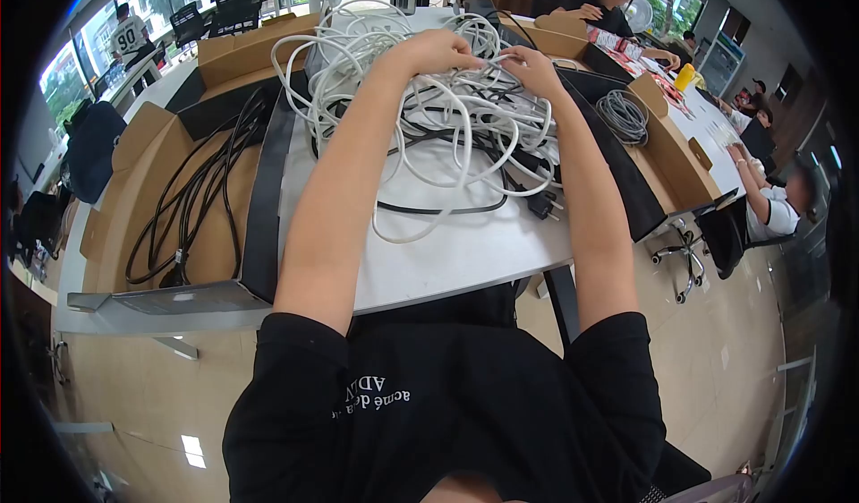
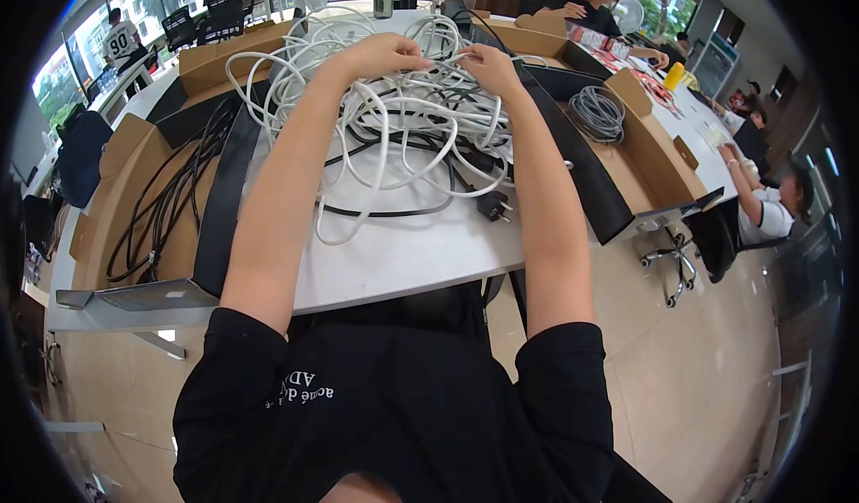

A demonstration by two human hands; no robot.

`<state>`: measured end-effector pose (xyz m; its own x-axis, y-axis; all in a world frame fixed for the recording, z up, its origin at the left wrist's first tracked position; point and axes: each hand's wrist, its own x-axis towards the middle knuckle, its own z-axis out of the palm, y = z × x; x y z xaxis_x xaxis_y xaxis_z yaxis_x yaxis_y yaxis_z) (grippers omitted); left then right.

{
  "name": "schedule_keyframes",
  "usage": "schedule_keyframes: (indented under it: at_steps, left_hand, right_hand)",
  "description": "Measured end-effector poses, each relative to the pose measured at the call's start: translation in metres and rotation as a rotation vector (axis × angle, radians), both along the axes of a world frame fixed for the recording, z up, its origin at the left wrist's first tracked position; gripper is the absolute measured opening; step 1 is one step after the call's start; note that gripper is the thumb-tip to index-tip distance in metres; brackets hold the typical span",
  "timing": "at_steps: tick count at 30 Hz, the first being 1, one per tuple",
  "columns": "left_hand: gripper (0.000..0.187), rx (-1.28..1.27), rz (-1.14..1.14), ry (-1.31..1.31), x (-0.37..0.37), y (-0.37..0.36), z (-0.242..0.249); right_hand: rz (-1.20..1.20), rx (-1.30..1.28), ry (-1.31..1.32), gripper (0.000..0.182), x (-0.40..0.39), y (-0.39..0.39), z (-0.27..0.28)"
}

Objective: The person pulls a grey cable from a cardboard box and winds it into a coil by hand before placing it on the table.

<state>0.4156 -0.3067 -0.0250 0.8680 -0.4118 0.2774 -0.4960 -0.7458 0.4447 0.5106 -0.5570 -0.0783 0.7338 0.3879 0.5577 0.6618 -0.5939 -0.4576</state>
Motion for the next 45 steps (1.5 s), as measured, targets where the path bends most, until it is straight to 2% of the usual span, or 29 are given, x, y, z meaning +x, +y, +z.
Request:
schedule_keyframes:
  at_steps: [2,5,8,10,12,15,18,21,22,25,26,29,30,33,34,37,40,42,45]
  left_hand:
    - [0.053,-0.034,-0.017,-0.020,-0.008,0.009,0.012]
    - [0.054,-0.233,-0.052,-0.098,-0.002,0.030,0.026]
    - [0.056,-0.362,-0.006,-0.260,0.028,0.072,0.047]
    - [0.064,-0.489,0.111,-0.465,-0.011,0.069,0.073]
    - [0.044,-0.725,0.164,-0.577,-0.029,0.081,0.085]
    - [0.030,-1.024,0.119,-0.455,-0.059,0.101,0.101]
    - [0.020,-1.551,-0.243,-0.409,-0.086,0.094,0.110]
    - [0.017,-1.735,-0.218,-0.575,-0.100,0.101,0.117]
    - [0.017,-1.752,-0.238,-0.656,-0.104,0.106,0.117]
    - [0.018,-1.804,-0.295,-0.750,-0.104,0.140,0.118]
    - [0.020,-1.827,-0.275,-0.764,-0.105,0.144,0.118]
    - [0.021,-1.851,-0.232,-0.804,-0.083,0.167,0.116]
    - [0.022,-1.919,-0.209,-0.678,-0.086,0.154,0.112]
    - [0.024,-1.850,-0.247,-0.437,-0.055,0.167,0.096]
    - [0.024,-1.822,-0.206,-0.442,-0.040,0.168,0.089]
    - [0.023,-1.824,-0.138,-0.367,-0.016,0.145,0.081]
    - [0.023,-1.868,-0.184,-0.220,-0.011,0.122,0.076]
    - [0.023,-1.845,-0.178,-0.144,-0.008,0.116,0.074]
    - [0.023,-1.747,-0.232,-0.045,-0.015,0.102,0.073]
  right_hand:
    - [-0.025,0.035,-0.011,0.035,-0.001,0.001,0.002]
    - [-0.081,0.077,-0.057,0.039,-0.001,-0.002,0.002]
    - [-0.170,0.081,-0.139,0.044,0.005,-0.005,-0.001]
    - [-0.191,0.063,-0.147,0.045,0.004,-0.008,-0.001]
    - [-0.166,0.078,-0.186,0.047,0.009,-0.010,-0.004]
    - [-0.073,0.144,-0.058,0.045,0.015,-0.010,-0.007]
    - [0.032,0.311,-0.085,0.041,0.018,-0.009,-0.003]
    - [0.023,0.553,-0.056,0.050,0.010,-0.006,0.004]
    - [-0.034,0.610,-0.035,0.057,0.007,-0.003,0.007]
    - [-0.006,0.706,-0.114,0.057,-0.013,0.004,0.013]
    - [0.132,0.745,-0.062,0.055,0.001,-0.001,0.010]
    - [0.145,0.621,-0.091,0.053,-0.024,0.010,0.022]
    - [0.194,0.585,-0.113,0.050,-0.032,0.015,0.025]
    - [0.274,0.345,-0.229,0.038,-0.061,0.031,0.036]
    - [0.296,0.405,-0.229,0.046,-0.075,0.042,0.037]
    - [0.263,0.129,-0.214,0.048,-0.099,0.057,0.042]
    - [0.252,-0.007,-0.142,0.055,-0.117,0.075,0.037]
    - [0.395,0.054,-0.257,0.060,-0.107,0.089,0.015]
    - [0.344,-0.004,-0.071,0.053,-0.125,0.090,0.016]
